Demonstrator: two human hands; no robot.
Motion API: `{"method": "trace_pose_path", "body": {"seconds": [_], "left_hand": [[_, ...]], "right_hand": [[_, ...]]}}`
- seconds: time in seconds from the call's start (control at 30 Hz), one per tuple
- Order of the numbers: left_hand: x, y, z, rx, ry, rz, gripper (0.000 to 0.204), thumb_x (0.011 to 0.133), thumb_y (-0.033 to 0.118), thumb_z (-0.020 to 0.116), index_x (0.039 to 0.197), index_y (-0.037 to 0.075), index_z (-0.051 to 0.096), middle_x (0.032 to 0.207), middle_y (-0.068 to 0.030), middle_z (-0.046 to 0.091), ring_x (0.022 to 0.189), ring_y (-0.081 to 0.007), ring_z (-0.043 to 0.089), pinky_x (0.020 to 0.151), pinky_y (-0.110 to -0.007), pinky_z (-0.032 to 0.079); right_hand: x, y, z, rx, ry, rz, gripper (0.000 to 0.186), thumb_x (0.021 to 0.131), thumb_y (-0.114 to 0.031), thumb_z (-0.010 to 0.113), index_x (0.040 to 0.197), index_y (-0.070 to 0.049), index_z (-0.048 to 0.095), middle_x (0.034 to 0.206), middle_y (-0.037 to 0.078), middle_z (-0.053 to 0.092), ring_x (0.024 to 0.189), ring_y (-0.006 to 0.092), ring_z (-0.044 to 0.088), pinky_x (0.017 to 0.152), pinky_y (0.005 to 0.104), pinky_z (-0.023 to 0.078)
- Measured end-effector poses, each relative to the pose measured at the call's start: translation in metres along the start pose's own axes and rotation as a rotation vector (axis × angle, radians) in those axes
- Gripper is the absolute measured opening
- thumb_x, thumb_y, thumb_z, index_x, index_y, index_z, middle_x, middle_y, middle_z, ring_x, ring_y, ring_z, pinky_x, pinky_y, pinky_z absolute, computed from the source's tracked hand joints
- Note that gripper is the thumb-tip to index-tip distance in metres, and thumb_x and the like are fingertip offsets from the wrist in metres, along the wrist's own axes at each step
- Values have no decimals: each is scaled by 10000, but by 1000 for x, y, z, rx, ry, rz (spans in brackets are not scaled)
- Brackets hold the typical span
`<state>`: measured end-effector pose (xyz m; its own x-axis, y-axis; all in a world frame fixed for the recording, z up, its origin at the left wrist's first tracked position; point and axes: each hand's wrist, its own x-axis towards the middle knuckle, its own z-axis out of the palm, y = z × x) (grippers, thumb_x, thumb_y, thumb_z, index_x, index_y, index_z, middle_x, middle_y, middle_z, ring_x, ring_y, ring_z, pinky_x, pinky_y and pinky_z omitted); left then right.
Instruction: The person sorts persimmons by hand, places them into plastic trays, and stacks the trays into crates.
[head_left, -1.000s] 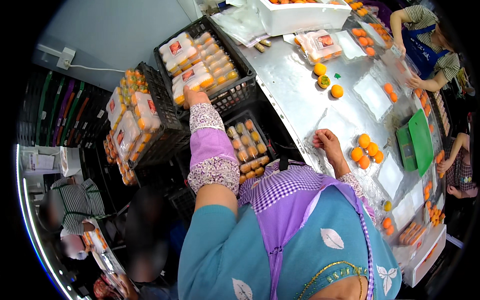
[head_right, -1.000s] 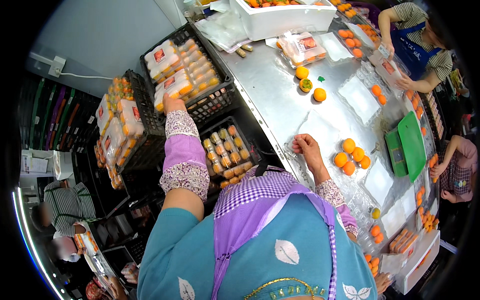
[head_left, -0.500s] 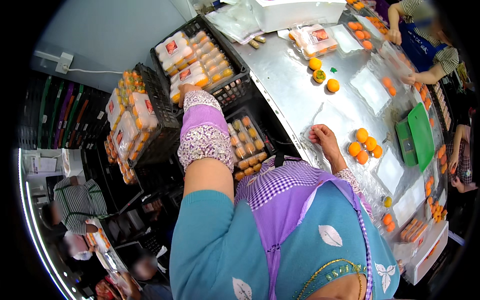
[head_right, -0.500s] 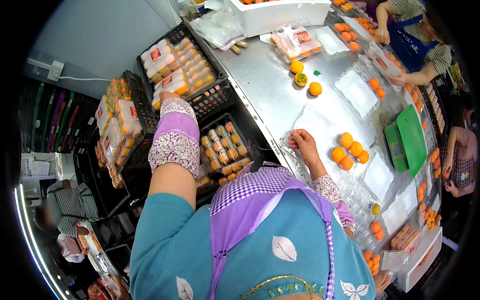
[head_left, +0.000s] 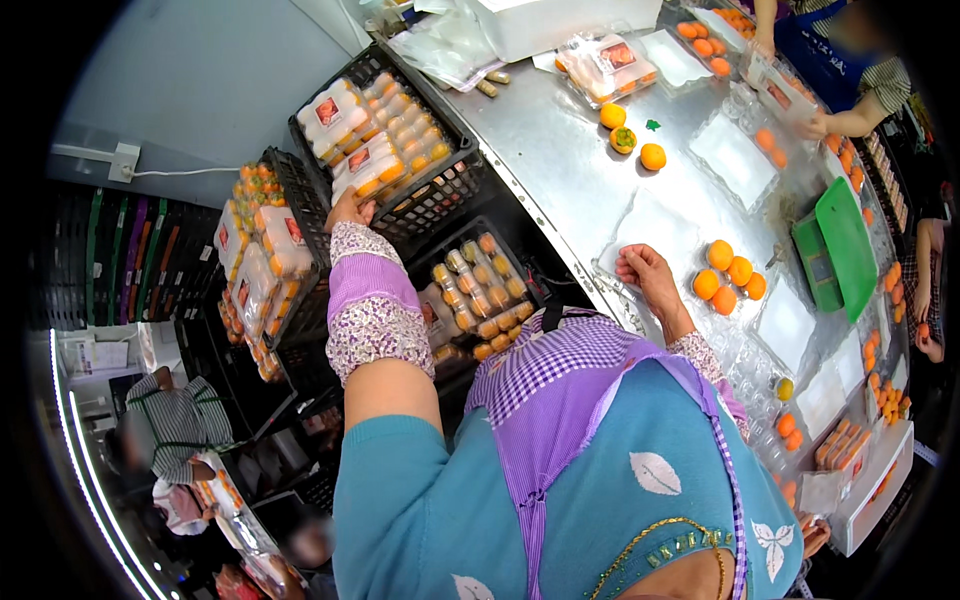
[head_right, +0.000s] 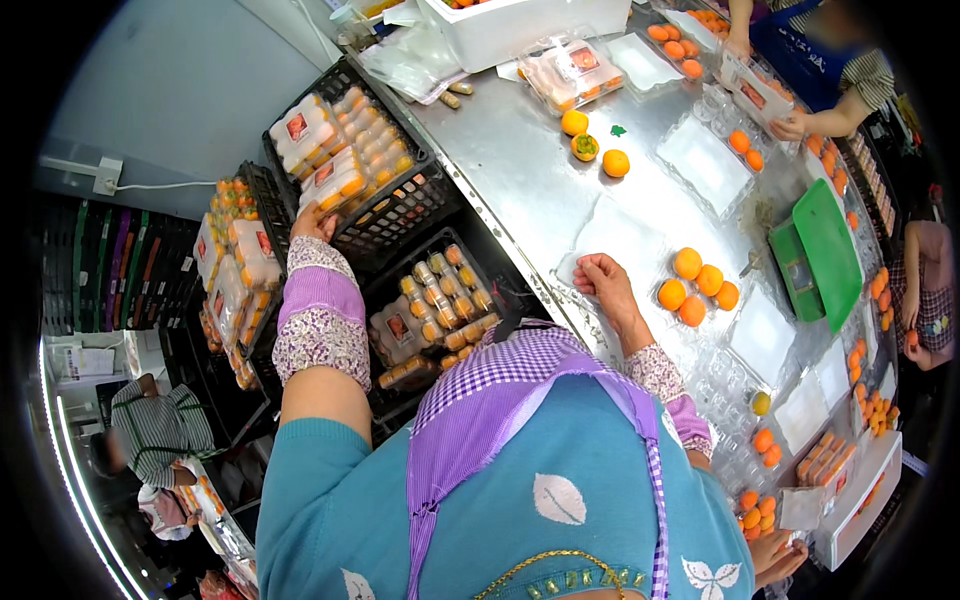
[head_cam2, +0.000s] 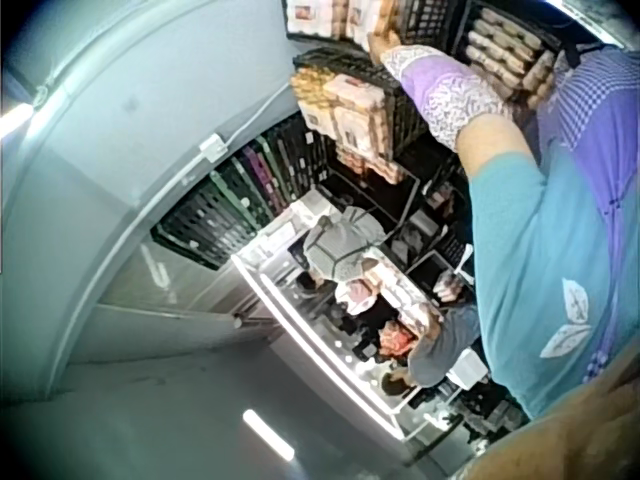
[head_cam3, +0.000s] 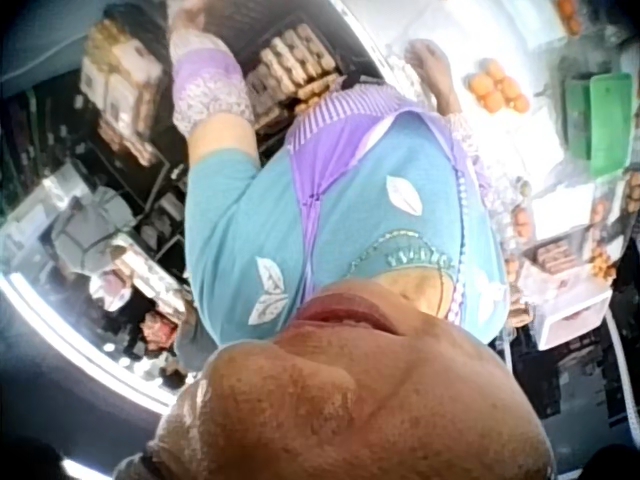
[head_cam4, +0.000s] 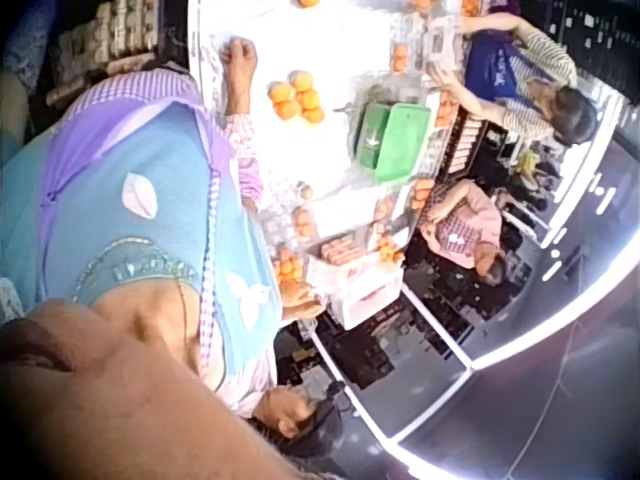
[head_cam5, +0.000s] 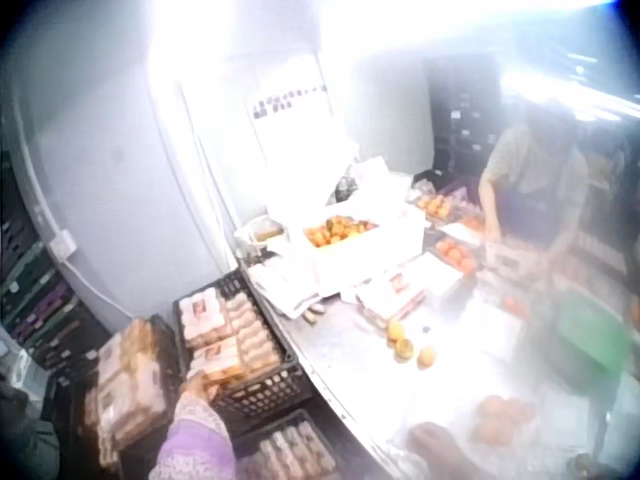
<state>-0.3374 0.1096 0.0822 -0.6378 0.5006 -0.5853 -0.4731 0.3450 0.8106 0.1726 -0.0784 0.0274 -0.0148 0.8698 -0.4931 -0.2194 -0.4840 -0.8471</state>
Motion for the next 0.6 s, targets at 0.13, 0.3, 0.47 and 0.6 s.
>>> {"method": "trace_pose_path", "body": {"seconds": [0.13,0.3,0.47,0.6], "left_hand": [[2,0,-13,179,-91,15,474,889,178,646,1249,-81,479,1114,-233,625,751,-278,710,420,-253,507],[-24,8,-1,330,-4,53,509,868,132,651,1291,-87,472,1140,-239,614,926,-302,685,507,-273,553],[-8,13,2,1205,16,253,413,892,162,539,1246,-51,556,1265,-224,565,1137,-345,583,856,-417,519],[-11,8,12,1568,125,377,461,895,220,491,1319,40,505,1345,-207,515,1205,-353,533,990,-460,430]], "right_hand": [[0,1,1,9,-8,6,187,963,-209,541,1021,-42,602,897,34,633,772,99,594,721,227,493],[0,0,-2,11,1,23,181,965,-206,539,1029,-47,598,909,33,632,780,96,594,722,222,491],[-1,1,-1,21,8,15,191,963,-198,534,1033,-34,601,904,41,636,780,102,598,715,228,492],[-1,5,-2,50,14,5,200,961,-198,533,1036,-26,603,902,47,640,772,107,600,708,232,492]]}}
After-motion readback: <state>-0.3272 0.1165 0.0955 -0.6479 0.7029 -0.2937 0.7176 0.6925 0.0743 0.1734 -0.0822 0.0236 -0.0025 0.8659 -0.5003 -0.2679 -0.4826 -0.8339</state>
